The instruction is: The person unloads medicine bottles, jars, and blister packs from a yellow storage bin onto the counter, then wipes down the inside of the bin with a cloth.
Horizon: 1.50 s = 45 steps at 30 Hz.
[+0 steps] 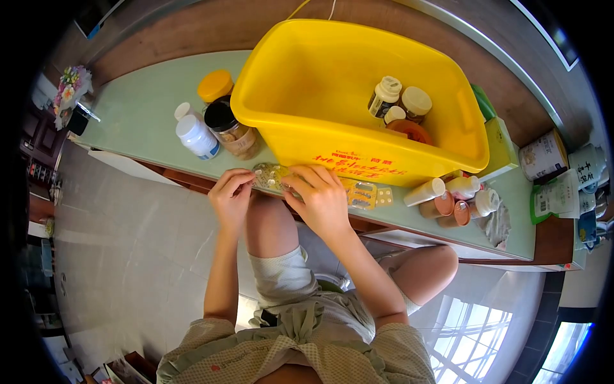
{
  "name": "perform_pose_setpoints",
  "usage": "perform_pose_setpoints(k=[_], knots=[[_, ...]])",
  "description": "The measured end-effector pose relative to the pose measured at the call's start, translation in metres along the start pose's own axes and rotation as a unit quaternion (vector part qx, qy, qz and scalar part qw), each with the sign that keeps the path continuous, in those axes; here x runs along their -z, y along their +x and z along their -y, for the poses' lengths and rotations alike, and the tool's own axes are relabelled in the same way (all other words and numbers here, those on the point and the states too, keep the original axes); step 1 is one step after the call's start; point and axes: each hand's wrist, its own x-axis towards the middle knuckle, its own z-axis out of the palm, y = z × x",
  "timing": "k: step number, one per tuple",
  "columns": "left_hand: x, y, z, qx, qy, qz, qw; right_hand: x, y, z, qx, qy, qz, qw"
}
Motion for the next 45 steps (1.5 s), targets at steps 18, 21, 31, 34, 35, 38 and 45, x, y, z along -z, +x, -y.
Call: perform_pose_setpoints(k=[18,21,31,34,35,38,45], knots=[[0.006,0.027,-0.001,0.069,0.021,0.069,0.995,-0.003,0.015,-0.004,-0.018,0.019,0.032,0.999],[0.015,0.023,-0.005,0.063,0.045,0.084,0.993,-0.003,0.014,-0.006,0.0,0.021,0.026,0.999],[0.041,0.056,-0.092,-0.015,-0.086,0.11,0.99,0.058,0.024,0.006,-0.025,0.122,-0.018,0.992],[0.039,0.073,-0.114,-0.081,-0.091,0.147,0.982,0.091,0.029,0.008,-0.034,0.127,-0.05,0.99],[0.037,0.08,-0.122,-0.097,-0.091,0.159,0.978,0.102,0.031,0.007,-0.03,0.118,-0.058,0.991],[0.024,0.106,-0.135,-0.187,-0.095,0.179,0.961,0.134,0.036,0.003,-0.025,0.099,-0.067,0.992],[-0.017,0.162,-0.167,-0.265,-0.02,0.242,0.933,0.201,0.049,0.0,-0.048,0.074,-0.029,0.996]])
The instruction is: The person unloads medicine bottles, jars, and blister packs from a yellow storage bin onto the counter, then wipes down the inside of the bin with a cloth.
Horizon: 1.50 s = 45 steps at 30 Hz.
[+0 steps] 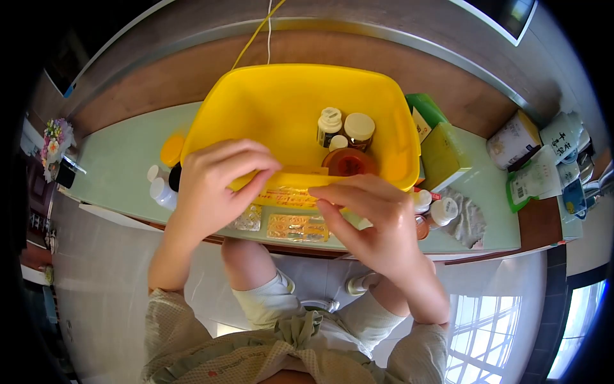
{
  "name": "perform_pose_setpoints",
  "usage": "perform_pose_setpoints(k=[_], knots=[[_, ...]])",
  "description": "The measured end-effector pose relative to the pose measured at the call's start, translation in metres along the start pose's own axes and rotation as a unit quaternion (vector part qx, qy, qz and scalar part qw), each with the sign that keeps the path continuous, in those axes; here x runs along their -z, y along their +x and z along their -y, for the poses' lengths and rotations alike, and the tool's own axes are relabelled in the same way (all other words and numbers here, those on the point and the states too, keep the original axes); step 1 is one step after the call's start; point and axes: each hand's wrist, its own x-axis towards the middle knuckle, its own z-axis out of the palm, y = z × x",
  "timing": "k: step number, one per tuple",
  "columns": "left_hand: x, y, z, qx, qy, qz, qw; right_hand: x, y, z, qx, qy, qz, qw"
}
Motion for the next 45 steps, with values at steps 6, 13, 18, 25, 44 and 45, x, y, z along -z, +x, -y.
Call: perform_pose_setpoints(k=[6,13,18,25,44,45], knots=[[-0.013,0.049,0.011,-0.025,0.065,0.111,0.991,0.023,0.036,-0.033,-0.031,-0.05,0.037,0.998],[-0.046,0.09,0.049,-0.09,0.2,0.221,0.95,0.021,0.08,-0.087,-0.045,-0.118,0.137,0.983],[-0.072,0.108,0.07,-0.095,0.292,0.335,0.891,0.007,0.102,-0.129,-0.017,-0.173,0.191,0.966],[-0.103,0.102,0.108,-0.154,0.261,0.263,0.916,-0.009,0.141,-0.159,-0.051,-0.3,0.339,0.89],[-0.109,0.105,0.099,0.136,0.096,0.341,0.925,-0.037,0.152,-0.175,-0.046,-0.28,0.358,0.89],[-0.107,0.104,0.099,0.152,0.069,0.315,0.934,-0.036,0.152,-0.173,-0.058,-0.258,0.342,0.902]])
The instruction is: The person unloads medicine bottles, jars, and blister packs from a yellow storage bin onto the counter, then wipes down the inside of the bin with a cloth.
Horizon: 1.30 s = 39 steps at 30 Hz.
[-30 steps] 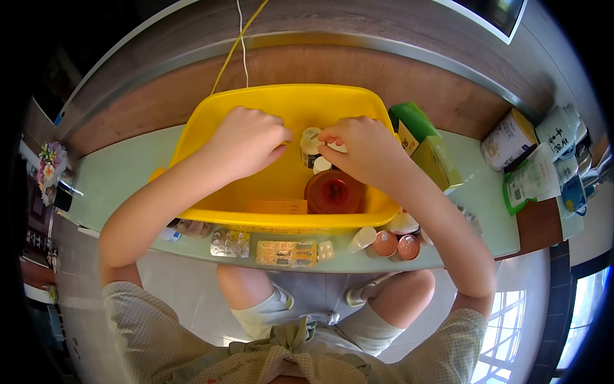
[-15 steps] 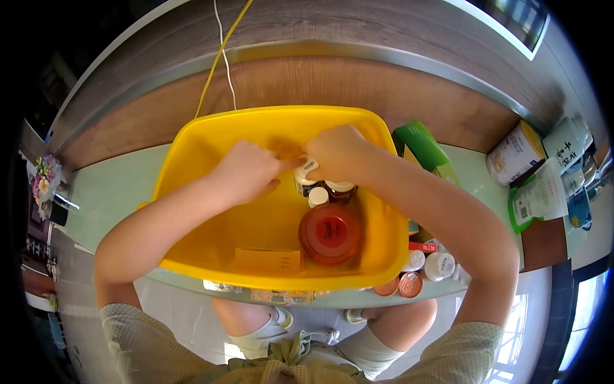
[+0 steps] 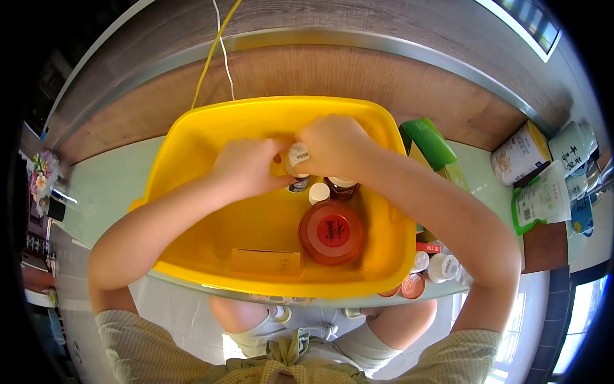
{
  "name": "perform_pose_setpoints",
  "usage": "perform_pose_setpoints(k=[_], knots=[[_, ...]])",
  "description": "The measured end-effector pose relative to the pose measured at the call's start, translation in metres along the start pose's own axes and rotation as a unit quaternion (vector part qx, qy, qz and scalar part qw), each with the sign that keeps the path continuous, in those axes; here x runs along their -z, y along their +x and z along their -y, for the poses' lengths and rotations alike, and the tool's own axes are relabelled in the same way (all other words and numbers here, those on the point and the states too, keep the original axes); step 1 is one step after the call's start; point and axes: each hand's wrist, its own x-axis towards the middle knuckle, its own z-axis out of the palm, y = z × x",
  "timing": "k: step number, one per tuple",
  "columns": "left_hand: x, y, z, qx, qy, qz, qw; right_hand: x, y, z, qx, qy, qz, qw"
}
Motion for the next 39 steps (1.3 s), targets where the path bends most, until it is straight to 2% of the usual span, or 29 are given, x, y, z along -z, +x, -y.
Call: perform_pose_setpoints(k=[6,13,16,17,20,21,25,28,35,39], knots=[[0.02,0.0,-0.006,0.047,-0.057,0.049,0.996,0.015,-0.011,0.002,-0.051,0.221,-0.066,0.972],[0.034,-0.009,0.002,-0.046,-0.17,0.086,0.981,0.025,-0.056,0.022,-0.044,0.303,-0.213,0.928],[0.05,-0.026,0.002,-0.067,-0.245,0.176,0.951,0.025,-0.08,0.034,-0.036,0.335,-0.235,0.912],[0.057,-0.034,-0.002,-0.067,-0.238,0.176,0.953,0.026,-0.09,0.042,-0.032,0.356,-0.243,0.902],[0.064,-0.063,-0.013,-0.068,-0.295,0.138,0.943,0.035,-0.115,0.062,-0.024,0.402,-0.245,0.882],[0.062,-0.07,-0.017,-0.105,-0.329,0.119,0.931,0.035,-0.12,0.065,-0.012,0.418,-0.256,0.872],[0.053,-0.106,-0.052,-0.109,-0.381,-0.026,0.918,0.038,-0.138,0.075,0.004,0.454,-0.263,0.851],[0.043,-0.122,-0.068,-0.129,-0.347,-0.124,0.921,0.043,-0.153,0.086,0.018,0.475,-0.267,0.839],[0.042,-0.143,-0.096,-0.148,-0.37,-0.176,0.9,0.054,-0.186,0.105,0.044,0.495,-0.299,0.814],[0.021,-0.161,-0.105,-0.147,-0.405,-0.18,0.884,0.04,-0.209,0.11,0.04,0.471,-0.273,0.838]])
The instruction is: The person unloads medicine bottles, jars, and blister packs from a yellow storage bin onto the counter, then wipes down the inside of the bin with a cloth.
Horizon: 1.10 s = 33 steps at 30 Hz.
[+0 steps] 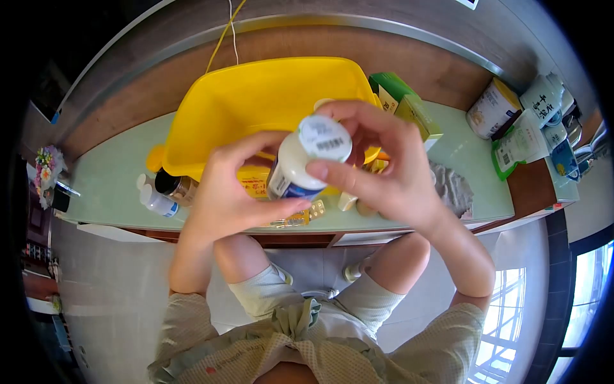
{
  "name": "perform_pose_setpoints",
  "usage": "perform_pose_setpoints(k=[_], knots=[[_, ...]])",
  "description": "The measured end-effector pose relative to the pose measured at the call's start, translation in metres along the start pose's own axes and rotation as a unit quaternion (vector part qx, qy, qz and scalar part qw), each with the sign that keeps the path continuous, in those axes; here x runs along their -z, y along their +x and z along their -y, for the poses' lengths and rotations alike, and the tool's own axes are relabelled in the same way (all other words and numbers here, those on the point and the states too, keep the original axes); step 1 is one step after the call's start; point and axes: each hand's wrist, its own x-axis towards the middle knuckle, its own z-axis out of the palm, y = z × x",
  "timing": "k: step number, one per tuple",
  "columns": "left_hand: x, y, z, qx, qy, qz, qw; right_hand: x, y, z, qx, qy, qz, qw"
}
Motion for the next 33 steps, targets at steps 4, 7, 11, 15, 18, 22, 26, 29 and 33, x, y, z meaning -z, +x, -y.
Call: perform_pose_setpoints(k=[4,7,11,15,18,22,26,29,33], knots=[[-0.028,-0.033,0.024,-0.021,-0.001,-0.048,0.999,-0.006,-0.028,-0.01,-0.017,-0.064,0.028,0.997],[-0.052,-0.055,0.044,0.019,-0.044,-0.042,0.998,-0.01,-0.049,-0.031,-0.017,-0.086,0.035,0.996],[-0.077,-0.067,0.065,0.043,-0.051,-0.021,0.998,-0.011,-0.068,-0.057,-0.048,-0.114,0.046,0.991],[-0.102,-0.071,0.091,0.054,-0.056,-0.017,0.997,-0.012,-0.086,-0.081,-0.047,-0.155,0.004,0.987],[-0.117,-0.071,0.105,0.065,-0.036,-0.023,0.997,-0.01,-0.092,-0.089,-0.035,-0.194,-0.01,0.98],[-0.132,-0.07,0.105,0.096,0.006,-0.037,0.995,-0.014,-0.096,-0.094,-0.03,-0.235,-0.024,0.971],[-0.138,-0.071,0.107,0.035,0.102,-0.098,0.989,-0.018,-0.096,-0.102,-0.044,-0.253,-0.032,0.966],[-0.139,-0.072,0.108,0.023,0.108,-0.132,0.985,-0.021,-0.095,-0.11,-0.036,-0.242,-0.044,0.969],[-0.136,-0.075,0.113,0.027,0.133,-0.135,0.982,-0.03,-0.094,-0.117,-0.018,-0.245,-0.077,0.966]])
